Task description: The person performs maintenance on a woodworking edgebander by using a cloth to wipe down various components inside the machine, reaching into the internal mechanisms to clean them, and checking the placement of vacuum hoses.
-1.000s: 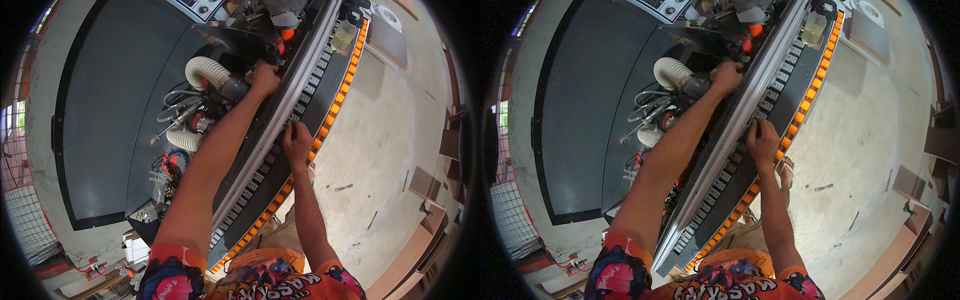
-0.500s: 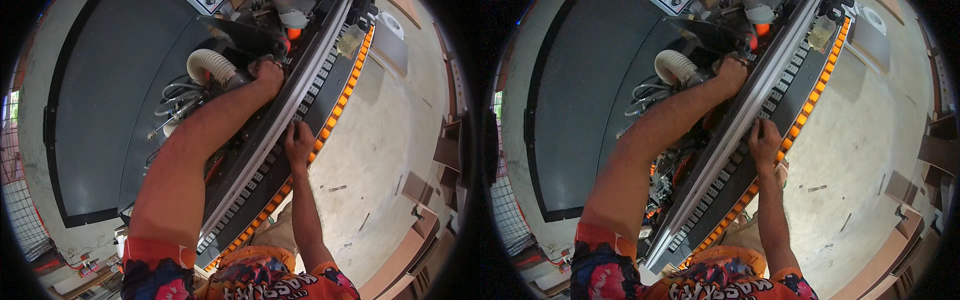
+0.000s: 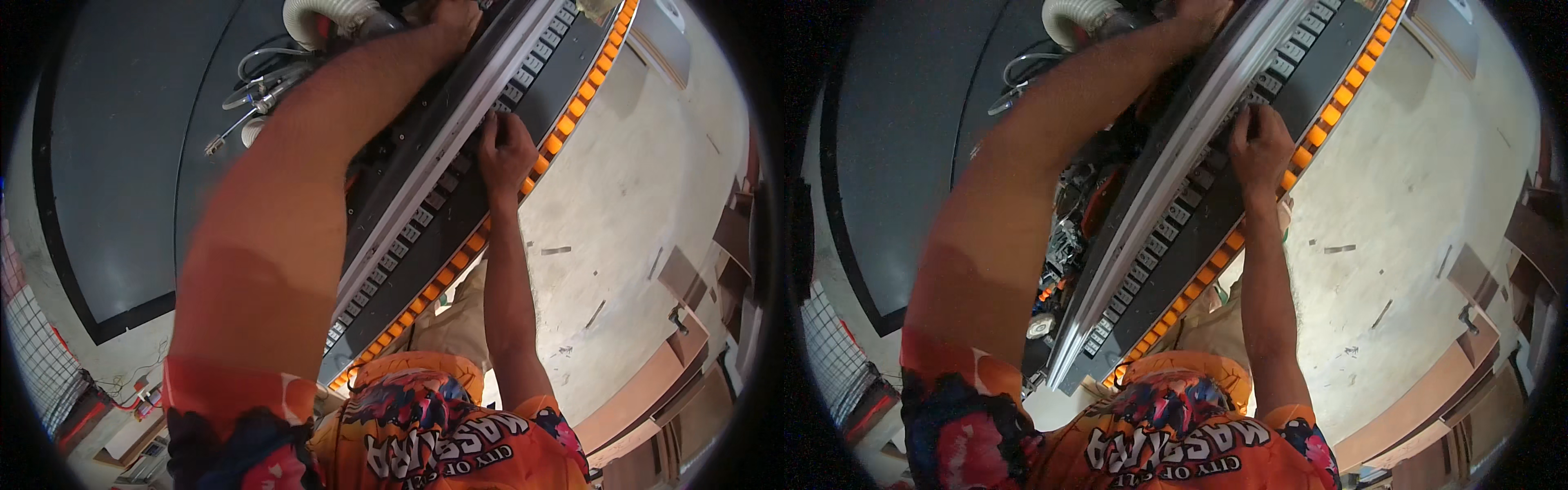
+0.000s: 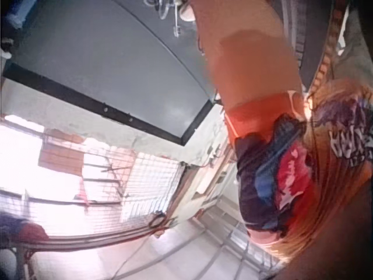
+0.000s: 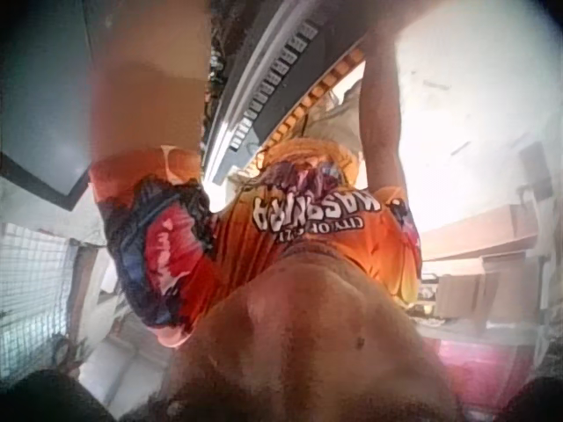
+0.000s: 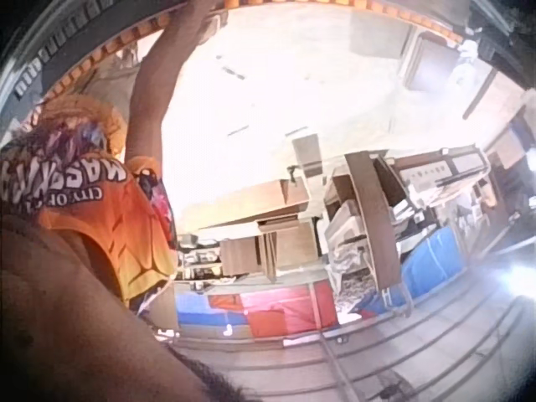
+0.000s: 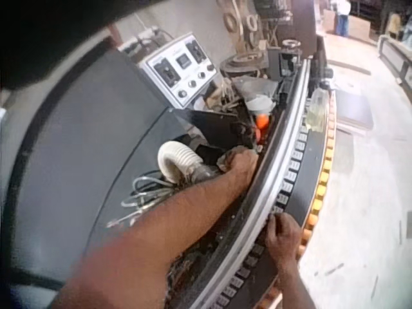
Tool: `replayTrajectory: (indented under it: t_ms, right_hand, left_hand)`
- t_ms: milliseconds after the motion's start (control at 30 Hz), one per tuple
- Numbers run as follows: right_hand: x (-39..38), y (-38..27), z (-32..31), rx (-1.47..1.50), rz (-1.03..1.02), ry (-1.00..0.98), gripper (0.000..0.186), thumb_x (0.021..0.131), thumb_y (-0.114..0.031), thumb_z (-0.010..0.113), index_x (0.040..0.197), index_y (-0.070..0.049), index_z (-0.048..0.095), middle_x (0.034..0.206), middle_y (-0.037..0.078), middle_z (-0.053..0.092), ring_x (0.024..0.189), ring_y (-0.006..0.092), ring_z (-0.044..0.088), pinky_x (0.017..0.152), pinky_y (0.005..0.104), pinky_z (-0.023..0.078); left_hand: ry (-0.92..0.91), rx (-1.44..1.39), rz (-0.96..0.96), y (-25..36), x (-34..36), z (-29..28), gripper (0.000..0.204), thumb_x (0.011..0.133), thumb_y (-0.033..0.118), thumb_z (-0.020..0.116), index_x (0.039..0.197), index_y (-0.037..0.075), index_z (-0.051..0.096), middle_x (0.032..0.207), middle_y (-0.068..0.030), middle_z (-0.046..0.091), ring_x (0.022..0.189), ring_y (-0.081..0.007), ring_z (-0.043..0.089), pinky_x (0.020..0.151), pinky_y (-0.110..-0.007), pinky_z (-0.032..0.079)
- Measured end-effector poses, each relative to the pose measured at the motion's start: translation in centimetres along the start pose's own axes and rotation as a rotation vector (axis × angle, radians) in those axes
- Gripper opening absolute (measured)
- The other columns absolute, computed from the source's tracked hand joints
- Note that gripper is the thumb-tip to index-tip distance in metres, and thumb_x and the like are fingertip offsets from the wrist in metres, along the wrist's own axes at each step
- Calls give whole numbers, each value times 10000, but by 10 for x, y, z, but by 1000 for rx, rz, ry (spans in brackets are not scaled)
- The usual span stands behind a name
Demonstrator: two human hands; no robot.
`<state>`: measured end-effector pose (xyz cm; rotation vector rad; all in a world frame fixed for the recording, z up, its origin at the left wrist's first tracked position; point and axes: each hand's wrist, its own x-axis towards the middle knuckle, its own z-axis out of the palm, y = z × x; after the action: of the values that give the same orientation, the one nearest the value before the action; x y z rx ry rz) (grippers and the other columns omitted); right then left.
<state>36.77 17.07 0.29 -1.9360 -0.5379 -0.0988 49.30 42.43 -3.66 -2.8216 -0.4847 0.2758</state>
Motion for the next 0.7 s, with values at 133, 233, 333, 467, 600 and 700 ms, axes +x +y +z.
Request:
replayTrajectory:
  t_ms: [133, 233, 333, 467, 600, 700]
  right_hand:
    - [-3, 22, -11, -22, -13, 18, 123, 934, -118, 691, 950, 4, 685, 873, 180, 705, 780, 325, 720, 697, 395, 558]
    - [0, 11, -11, 38, -25, 42, 113, 924, -108, 690, 910, 2, 664, 839, 185, 677, 760, 353, 695, 681, 420, 546]
    - [0, 5, -11, 14, -35, 79, 139, 901, -88, 686, 821, -2, 612, 788, 196, 622, 732, 397, 642, 658, 468, 513]
    - [-8, 9, -4, 47, 7, 60, 120, 895, -120, 702, 849, -28, 640, 820, 175, 654, 780, 373, 675, 689, 468, 544]
    - [-6, 8, -14, 32, 37, 8, 101, 900, -118, 687, 913, -23, 654, 846, 171, 663, 810, 371, 683, 731, 479, 569]
    - [-3, -2, -16, 97, 53, 58, 106, 898, -119, 688, 931, -21, 665, 852, 167, 650, 797, 384, 673, 738, 482, 569]
  left_hand:
    - [53, 328, 278, 24, -18, -47, 186, 957, 226, 602, 1030, 140, 751, 1104, -74, 750, 1057, -270, 725, 718, -436, 609]
    - [-79, -10, 197, 7, -36, -71, 248, 939, 207, 619, 1124, 105, 749, 1192, -104, 725, 1056, -291, 732, 747, -452, 624]
    - [154, -51, 358, -13, -55, -53, 227, 1012, 174, 560, 1114, 31, 703, 1011, -197, 736, 954, -336, 732, 801, -444, 590]
    - [-24, -418, -35, -10, -36, -31, 294, 1027, 219, 489, 1115, 75, 730, 1063, -144, 756, 998, -348, 751, 825, -467, 608]
    - [236, -209, 365, -33, -35, 5, 248, 1018, 211, 522, 1047, 48, 706, 1016, -144, 732, 934, -309, 732, 785, -440, 592]
    - [281, 70, 423, -68, -12, 46, 182, 1010, 190, 541, 1021, 70, 678, 1063, -109, 708, 945, -262, 718, 785, -399, 595]
